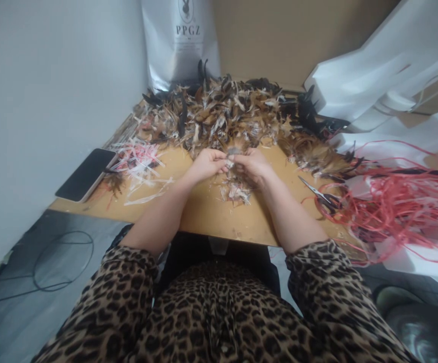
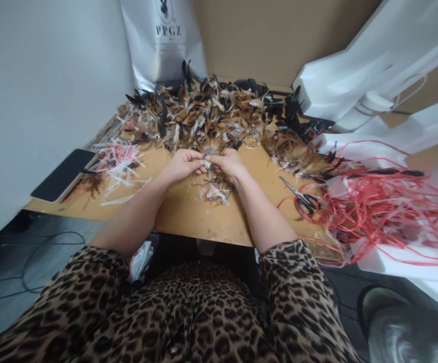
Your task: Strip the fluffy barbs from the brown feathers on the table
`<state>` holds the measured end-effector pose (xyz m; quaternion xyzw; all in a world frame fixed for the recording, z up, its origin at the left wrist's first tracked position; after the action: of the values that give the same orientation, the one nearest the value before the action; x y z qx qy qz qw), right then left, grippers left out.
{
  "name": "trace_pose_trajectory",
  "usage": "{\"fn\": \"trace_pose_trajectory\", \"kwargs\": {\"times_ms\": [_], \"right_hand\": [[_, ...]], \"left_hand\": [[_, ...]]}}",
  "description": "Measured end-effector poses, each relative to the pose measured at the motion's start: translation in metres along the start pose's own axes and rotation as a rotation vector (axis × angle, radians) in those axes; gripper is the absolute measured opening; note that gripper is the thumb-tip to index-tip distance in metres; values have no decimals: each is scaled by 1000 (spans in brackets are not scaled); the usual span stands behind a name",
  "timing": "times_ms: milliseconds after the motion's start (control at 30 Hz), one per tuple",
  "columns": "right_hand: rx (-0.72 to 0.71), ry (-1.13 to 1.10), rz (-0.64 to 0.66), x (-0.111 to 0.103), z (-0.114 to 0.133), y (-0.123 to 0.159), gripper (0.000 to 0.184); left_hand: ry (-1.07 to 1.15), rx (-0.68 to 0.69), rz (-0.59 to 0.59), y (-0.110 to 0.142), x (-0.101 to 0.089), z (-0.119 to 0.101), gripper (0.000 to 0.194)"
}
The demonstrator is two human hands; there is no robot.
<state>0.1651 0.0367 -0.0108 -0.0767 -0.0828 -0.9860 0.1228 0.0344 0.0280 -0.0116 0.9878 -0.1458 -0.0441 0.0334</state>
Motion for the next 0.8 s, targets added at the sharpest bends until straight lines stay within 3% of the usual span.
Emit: {"fn": "trace_pose_trajectory", "kwargs": {"times_ms": [200, 367, 500, 800], "right_hand": [[-25, 122, -34, -3, 4, 3, 33], [-77, 191, 9, 2, 9, 7, 25], [-112, 299, -47, 0, 12, 6, 30], [-232, 133, -129, -1, 12, 0, 37]], "left_hand": [[31, -8, 52, 1, 2, 3, 4], [-57, -8, 28, -2, 3, 11, 9], [-81, 2, -14, -4, 1, 12, 12], [43, 17, -37, 2, 1, -3, 13]]}}
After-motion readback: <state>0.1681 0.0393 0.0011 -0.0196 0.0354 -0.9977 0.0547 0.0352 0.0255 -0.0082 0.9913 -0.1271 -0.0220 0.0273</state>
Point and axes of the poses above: each hand's wrist, its own y-axis away from the middle knuckle, its own x-axis out of the palm, z = x × y, the point moved 5 cm from there along -y, towards the middle knuckle, and after that the axes turned 1 degree about -y, right-handed, at the moved point
